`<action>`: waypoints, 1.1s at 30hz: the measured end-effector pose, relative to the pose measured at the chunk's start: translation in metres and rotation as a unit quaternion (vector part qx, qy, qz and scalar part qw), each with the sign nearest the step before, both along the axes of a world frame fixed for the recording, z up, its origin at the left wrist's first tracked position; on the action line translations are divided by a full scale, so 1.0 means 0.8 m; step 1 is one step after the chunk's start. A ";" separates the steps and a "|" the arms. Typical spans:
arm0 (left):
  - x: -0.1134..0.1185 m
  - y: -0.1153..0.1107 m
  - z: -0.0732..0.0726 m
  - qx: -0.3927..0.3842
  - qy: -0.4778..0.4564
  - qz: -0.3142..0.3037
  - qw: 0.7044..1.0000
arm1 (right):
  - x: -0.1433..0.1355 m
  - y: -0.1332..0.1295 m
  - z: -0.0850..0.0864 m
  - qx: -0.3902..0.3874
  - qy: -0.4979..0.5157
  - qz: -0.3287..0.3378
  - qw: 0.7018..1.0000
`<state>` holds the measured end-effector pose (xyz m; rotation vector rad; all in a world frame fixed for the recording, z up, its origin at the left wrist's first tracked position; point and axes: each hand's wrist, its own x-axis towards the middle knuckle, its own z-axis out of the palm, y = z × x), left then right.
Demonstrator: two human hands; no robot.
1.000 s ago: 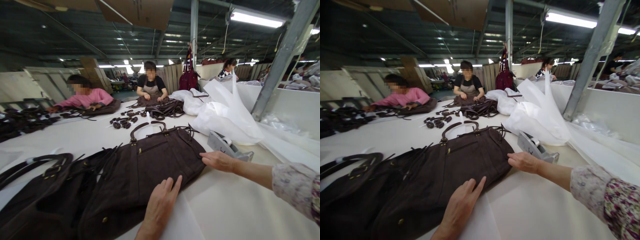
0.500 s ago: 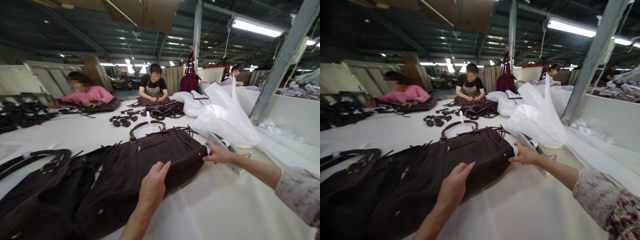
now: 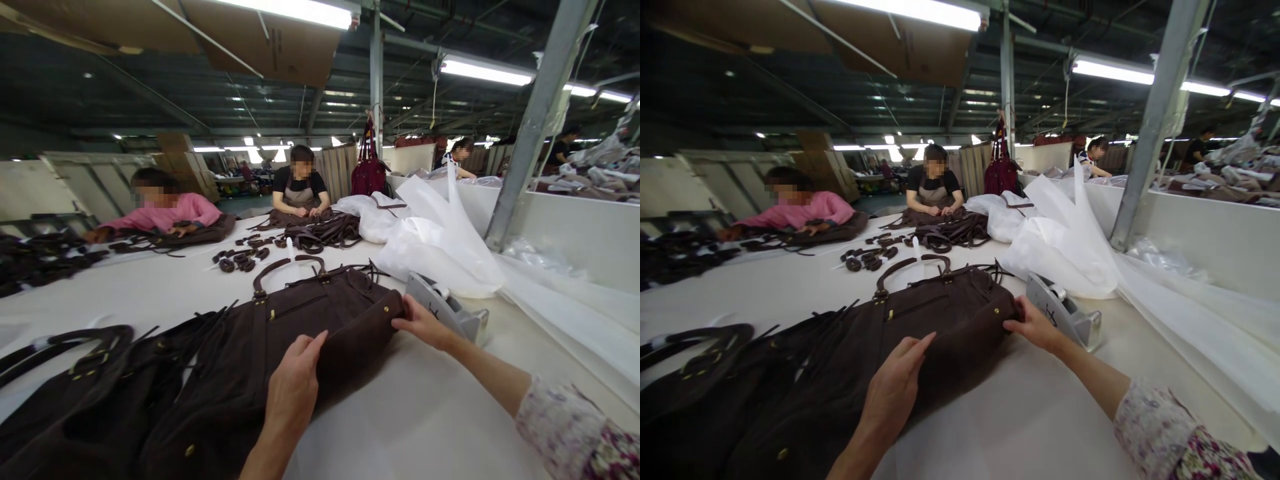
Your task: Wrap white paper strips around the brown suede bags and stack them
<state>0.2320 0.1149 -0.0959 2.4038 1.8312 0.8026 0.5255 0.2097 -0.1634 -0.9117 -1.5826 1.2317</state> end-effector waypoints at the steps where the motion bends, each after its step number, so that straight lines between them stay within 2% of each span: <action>1: 0.001 0.000 0.002 0.006 0.012 0.003 1.000 | 0.000 0.000 -0.005 0.012 -0.018 -0.021 1.000; 6: 0.009 -0.006 0.006 0.031 0.122 0.004 0.992 | 0.007 -0.015 -0.038 0.072 -0.127 -0.137 0.980; 8: 0.023 -0.012 0.009 0.033 0.164 0.010 0.986 | 0.008 -0.022 -0.045 0.078 -0.126 -0.140 0.979; 10: 0.046 -0.017 0.014 0.047 0.190 0.039 0.980 | 0.007 -0.025 -0.043 0.079 -0.109 -0.113 0.984; 12: 0.072 -0.019 0.018 0.076 0.191 0.056 0.977 | 0.006 -0.022 -0.030 0.080 -0.082 -0.085 0.990; 15: 0.090 -0.009 0.010 0.112 0.172 0.028 0.978 | 0.008 -0.014 -0.007 0.073 -0.029 -0.065 0.995; 18: 0.072 0.014 -0.016 0.109 0.163 -0.025 0.980 | 0.016 -0.012 -0.002 0.034 -0.006 -0.016 0.999; 20: 0.051 0.028 -0.034 0.109 0.161 -0.042 0.980 | 0.022 -0.016 -0.010 -0.004 -0.007 0.015 1.000; 22: 0.037 0.037 -0.042 0.121 0.170 -0.034 0.977 | 0.026 -0.020 -0.021 -0.036 -0.002 0.027 0.999; 25: 0.034 0.040 -0.037 0.138 0.199 -0.039 0.970 | 0.026 -0.025 -0.028 -0.059 0.005 0.021 0.998; 27: 0.038 0.037 -0.030 0.141 0.216 -0.050 0.965 | 0.025 -0.028 -0.029 -0.046 -0.008 0.001 0.999; 30: 0.043 0.030 -0.031 0.120 0.222 -0.056 0.966 | 0.024 -0.034 -0.031 0.014 -0.091 -0.060 0.994; 33: 0.042 0.024 -0.041 0.092 0.218 -0.061 0.970 | 0.026 -0.044 -0.032 0.061 -0.202 -0.113 0.971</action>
